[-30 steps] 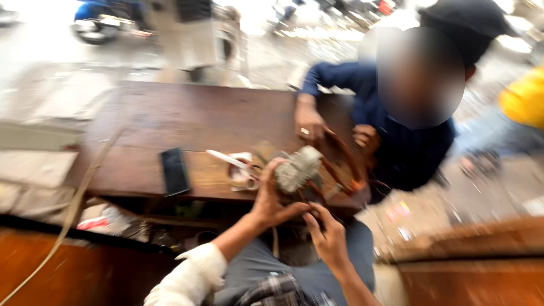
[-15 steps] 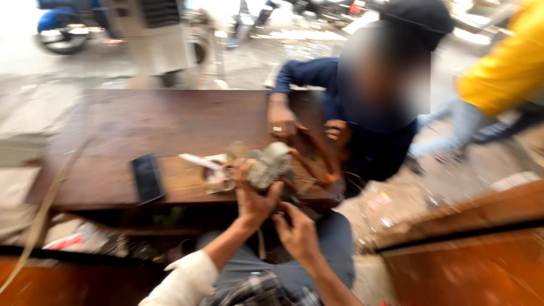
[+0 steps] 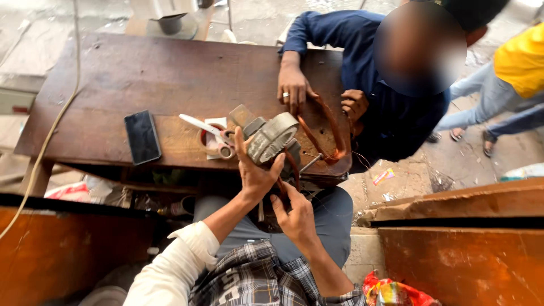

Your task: The person winds copper wire around a cylindrical metal component held in a bench vise. They use a small metal tool to tuck and adjust the wire into the slots of the component while another person assists by holding the wire coil.

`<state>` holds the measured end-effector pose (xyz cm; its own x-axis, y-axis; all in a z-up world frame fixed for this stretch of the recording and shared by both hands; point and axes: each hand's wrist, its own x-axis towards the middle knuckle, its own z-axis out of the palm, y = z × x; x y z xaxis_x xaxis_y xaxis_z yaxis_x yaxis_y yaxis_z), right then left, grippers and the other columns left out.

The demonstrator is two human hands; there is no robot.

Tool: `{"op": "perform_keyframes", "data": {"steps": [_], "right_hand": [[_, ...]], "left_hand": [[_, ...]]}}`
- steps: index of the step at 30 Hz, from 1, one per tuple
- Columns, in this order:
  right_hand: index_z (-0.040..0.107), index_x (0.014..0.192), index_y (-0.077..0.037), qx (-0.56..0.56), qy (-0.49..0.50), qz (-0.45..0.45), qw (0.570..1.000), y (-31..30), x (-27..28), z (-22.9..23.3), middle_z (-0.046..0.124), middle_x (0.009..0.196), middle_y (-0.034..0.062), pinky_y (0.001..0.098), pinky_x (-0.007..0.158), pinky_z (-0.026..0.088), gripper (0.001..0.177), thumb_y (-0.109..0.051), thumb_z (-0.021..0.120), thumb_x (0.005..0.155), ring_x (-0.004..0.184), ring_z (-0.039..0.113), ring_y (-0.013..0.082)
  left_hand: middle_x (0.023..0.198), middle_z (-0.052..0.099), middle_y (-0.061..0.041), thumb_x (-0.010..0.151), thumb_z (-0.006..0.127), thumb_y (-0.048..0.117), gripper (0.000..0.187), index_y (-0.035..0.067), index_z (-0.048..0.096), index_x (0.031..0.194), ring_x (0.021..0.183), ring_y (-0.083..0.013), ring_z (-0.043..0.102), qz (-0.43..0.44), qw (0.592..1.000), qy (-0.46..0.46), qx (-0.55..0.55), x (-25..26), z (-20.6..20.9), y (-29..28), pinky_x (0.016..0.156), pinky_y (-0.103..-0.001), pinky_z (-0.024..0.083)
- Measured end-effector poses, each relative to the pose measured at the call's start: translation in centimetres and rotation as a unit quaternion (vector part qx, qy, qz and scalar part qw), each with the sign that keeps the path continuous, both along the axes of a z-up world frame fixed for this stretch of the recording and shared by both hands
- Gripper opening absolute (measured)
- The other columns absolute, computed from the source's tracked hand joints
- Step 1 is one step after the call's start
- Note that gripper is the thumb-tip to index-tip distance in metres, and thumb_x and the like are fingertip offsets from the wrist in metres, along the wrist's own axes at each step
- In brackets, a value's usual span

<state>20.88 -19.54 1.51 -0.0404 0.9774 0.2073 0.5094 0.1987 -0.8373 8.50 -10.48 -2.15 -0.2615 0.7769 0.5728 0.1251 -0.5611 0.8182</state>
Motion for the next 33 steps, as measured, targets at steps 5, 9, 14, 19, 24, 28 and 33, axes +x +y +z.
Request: {"op": "perform_keyframes", "data": {"steps": [5, 9, 14, 19, 24, 28, 33], "right_hand": [[0.066, 0.126, 0.001, 0.008, -0.021, 0.009, 1.0, -0.1, 0.2, 0.7, 0.075, 0.105, 0.0215, 0.0425, 0.082, 0.056, 0.041, -0.021, 0.071, 0.092, 0.096, 0.073, 0.0357], [0.066, 0.126, 0.001, 0.022, -0.022, 0.02, 0.999, 0.0, 0.3, 0.6, 0.074, 0.102, 0.021, 0.0413, 0.08, 0.056, 0.041, -0.022, 0.071, 0.093, 0.09, 0.072, 0.0339], [0.065, 0.128, 0.003, 0.021, 0.006, 0.025, 0.999, -0.2, 0.4, -0.5, 0.074, 0.1, 0.0192, 0.0384, 0.079, 0.057, 0.042, -0.025, 0.07, 0.097, 0.085, 0.073, 0.0294], [0.065, 0.129, 0.004, 0.059, -0.052, 0.012, 0.997, -0.2, 0.5, -1.4, 0.072, 0.101, 0.0195, 0.0371, 0.078, 0.055, 0.045, -0.028, 0.073, 0.098, 0.086, 0.071, 0.0287], [0.066, 0.126, 0.003, 0.034, -0.034, 0.0, 0.999, 0.0, 0.5, -1.6, 0.071, 0.091, 0.0154, 0.0361, 0.072, 0.054, 0.042, -0.024, 0.075, 0.096, 0.076, 0.069, 0.0251], [0.066, 0.129, 0.003, 0.038, -0.004, 0.018, 0.999, -0.1, 0.6, -1.8, 0.072, 0.093, 0.0142, 0.0341, 0.072, 0.055, 0.039, -0.02, 0.073, 0.098, 0.076, 0.068, 0.0225], [0.065, 0.129, 0.003, 0.024, 0.005, 0.023, 0.999, -0.1, 0.7, -1.9, 0.071, 0.092, 0.0134, 0.0336, 0.072, 0.054, 0.041, -0.023, 0.075, 0.098, 0.077, 0.068, 0.0213]], "left_hand": [[0.134, 0.057, -0.02, 0.084, 0.087, 0.011, 0.125, 0.01, -0.007, 0.165, 0.118, -0.0308, 0.067, 0.03, 0.997, 0.061, 0.02, -0.5, 1.2, -0.2, 0.1, -0.042, 0.059], [0.137, 0.052, -0.022, 0.079, 0.089, 0.015, 0.126, 0.009, -0.003, 0.164, 0.119, -0.032, 0.066, 0.049, 0.994, 0.098, 0.015, -0.9, 1.2, -0.5, 0.103, -0.043, 0.057], [0.147, 0.053, -0.02, 0.087, 0.087, 0.016, 0.121, 0.011, -0.002, 0.168, 0.135, -0.0321, 0.06, -0.04, 0.999, 0.015, -0.008, -1.4, 0.0, -0.4, 0.116, -0.044, 0.052], [0.151, 0.05, -0.022, 0.086, 0.089, 0.02, 0.119, 0.012, 0.003, 0.167, 0.145, -0.0314, 0.052, -0.084, 0.996, 0.004, -0.023, -2.1, 0.5, -0.1, 0.123, -0.045, 0.047], [0.142, 0.06, -0.021, 0.082, 0.093, 0.027, 0.118, 0.01, 0.012, 0.166, 0.151, -0.0335, 0.046, -0.034, 0.996, 0.036, -0.076, -2.2, 1.2, 0.2, 0.126, -0.046, 0.041], [0.147, 0.059, -0.018, 0.081, 0.092, 0.031, 0.096, 0.008, 0.036, 0.155, 0.146, -0.0327, 0.052, -0.081, 0.988, 0.005, -0.13, -2.5, 0.6, 0.5, 0.124, -0.044, 0.045], [0.15, 0.05, -0.017, 0.08, 0.095, 0.029, 0.083, 0.005, 0.05, 0.147, 0.15, -0.0313, 0.041, -0.043, 0.992, 0.098, -0.072, -2.8, 0.1, 1.0, 0.129, -0.045, 0.035]]}}
